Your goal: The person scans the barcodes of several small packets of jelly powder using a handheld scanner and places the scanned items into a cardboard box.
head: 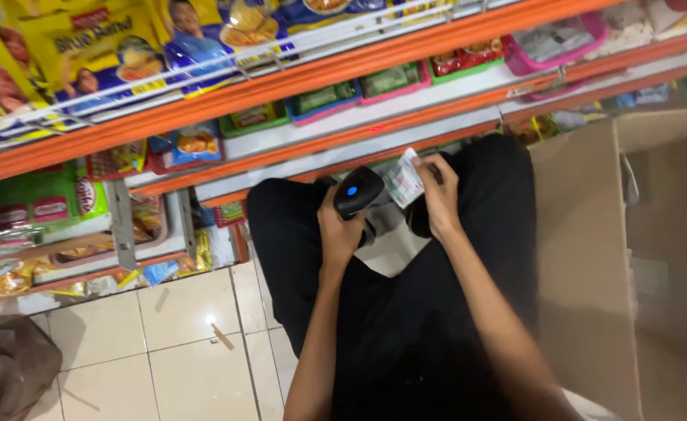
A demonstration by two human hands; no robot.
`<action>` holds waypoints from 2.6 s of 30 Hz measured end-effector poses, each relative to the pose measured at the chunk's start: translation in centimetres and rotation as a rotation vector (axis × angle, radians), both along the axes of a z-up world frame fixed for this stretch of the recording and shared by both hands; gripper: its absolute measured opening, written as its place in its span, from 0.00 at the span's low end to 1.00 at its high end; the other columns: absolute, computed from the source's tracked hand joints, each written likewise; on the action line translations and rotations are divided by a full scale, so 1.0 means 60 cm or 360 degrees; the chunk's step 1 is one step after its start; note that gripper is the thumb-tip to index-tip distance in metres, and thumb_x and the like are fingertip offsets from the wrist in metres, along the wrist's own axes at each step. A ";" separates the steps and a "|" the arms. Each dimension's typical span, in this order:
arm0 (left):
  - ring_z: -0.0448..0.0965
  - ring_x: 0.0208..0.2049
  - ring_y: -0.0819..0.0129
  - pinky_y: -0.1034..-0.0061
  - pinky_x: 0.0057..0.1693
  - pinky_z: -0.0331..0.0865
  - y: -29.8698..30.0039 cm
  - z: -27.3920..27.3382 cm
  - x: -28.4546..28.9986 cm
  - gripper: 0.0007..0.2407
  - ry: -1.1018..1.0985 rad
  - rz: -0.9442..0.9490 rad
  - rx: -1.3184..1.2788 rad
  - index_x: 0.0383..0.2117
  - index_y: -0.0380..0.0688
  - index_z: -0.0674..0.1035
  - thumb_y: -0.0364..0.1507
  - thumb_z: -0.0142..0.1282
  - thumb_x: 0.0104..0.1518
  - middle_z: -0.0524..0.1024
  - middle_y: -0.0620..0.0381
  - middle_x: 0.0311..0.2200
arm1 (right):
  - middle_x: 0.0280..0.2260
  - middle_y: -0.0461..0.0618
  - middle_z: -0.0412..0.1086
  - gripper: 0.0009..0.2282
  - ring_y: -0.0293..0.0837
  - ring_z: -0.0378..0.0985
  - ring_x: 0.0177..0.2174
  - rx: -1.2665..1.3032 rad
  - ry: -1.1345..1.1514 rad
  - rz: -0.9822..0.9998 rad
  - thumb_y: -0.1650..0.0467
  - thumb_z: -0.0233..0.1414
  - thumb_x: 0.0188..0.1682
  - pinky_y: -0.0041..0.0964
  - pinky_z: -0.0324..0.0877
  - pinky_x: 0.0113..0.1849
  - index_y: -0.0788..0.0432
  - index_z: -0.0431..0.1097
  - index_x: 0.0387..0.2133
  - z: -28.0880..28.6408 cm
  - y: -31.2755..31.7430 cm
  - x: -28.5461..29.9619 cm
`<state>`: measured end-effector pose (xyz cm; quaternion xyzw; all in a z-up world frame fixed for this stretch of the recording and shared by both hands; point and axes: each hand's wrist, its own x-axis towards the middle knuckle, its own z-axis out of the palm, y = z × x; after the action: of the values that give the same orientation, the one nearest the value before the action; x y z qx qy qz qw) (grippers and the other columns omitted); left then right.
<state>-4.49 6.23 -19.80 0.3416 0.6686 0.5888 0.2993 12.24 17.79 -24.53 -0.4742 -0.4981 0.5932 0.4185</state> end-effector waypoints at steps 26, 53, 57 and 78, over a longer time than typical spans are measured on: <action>0.77 0.43 0.37 0.56 0.49 0.71 -0.001 0.069 0.012 0.15 0.0734 -0.0211 -0.0135 0.39 0.35 0.78 0.16 0.56 0.43 0.77 0.43 0.41 | 0.32 0.43 0.72 0.04 0.32 0.70 0.34 0.0008 -0.0033 -0.0017 0.75 0.54 0.54 0.27 0.66 0.38 0.64 0.75 0.38 -0.007 -0.028 -0.006; 0.75 0.42 0.42 0.57 0.50 0.69 0.008 0.059 0.017 0.15 0.0898 -0.0234 -0.0307 0.41 0.36 0.80 0.17 0.60 0.45 0.77 0.46 0.43 | 0.26 0.43 0.70 0.04 0.31 0.69 0.28 0.0175 -0.0246 -0.0049 0.75 0.53 0.55 0.28 0.66 0.32 0.66 0.73 0.36 0.008 -0.045 -0.019; 0.75 0.44 0.41 0.57 0.51 0.68 0.019 0.058 0.016 0.15 0.0955 -0.0243 -0.0222 0.40 0.35 0.78 0.17 0.59 0.43 0.76 0.45 0.42 | 0.27 0.43 0.71 0.06 0.32 0.70 0.29 0.0231 -0.0198 -0.0033 0.72 0.54 0.56 0.28 0.67 0.33 0.67 0.73 0.36 0.000 -0.045 -0.021; 0.82 0.39 0.75 0.79 0.49 0.75 0.010 -0.036 0.001 0.10 -0.0616 0.0121 -0.0057 0.41 0.36 0.80 0.18 0.62 0.54 0.82 0.59 0.36 | 0.30 0.43 0.72 0.03 0.31 0.71 0.31 -0.0524 0.0528 0.0230 0.74 0.57 0.52 0.26 0.65 0.33 0.63 0.74 0.34 0.039 -0.031 -0.002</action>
<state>-4.44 6.83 -21.94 0.1912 0.6213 0.6424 0.4059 12.11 15.94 -22.19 -0.3952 -0.3517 0.7647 0.3680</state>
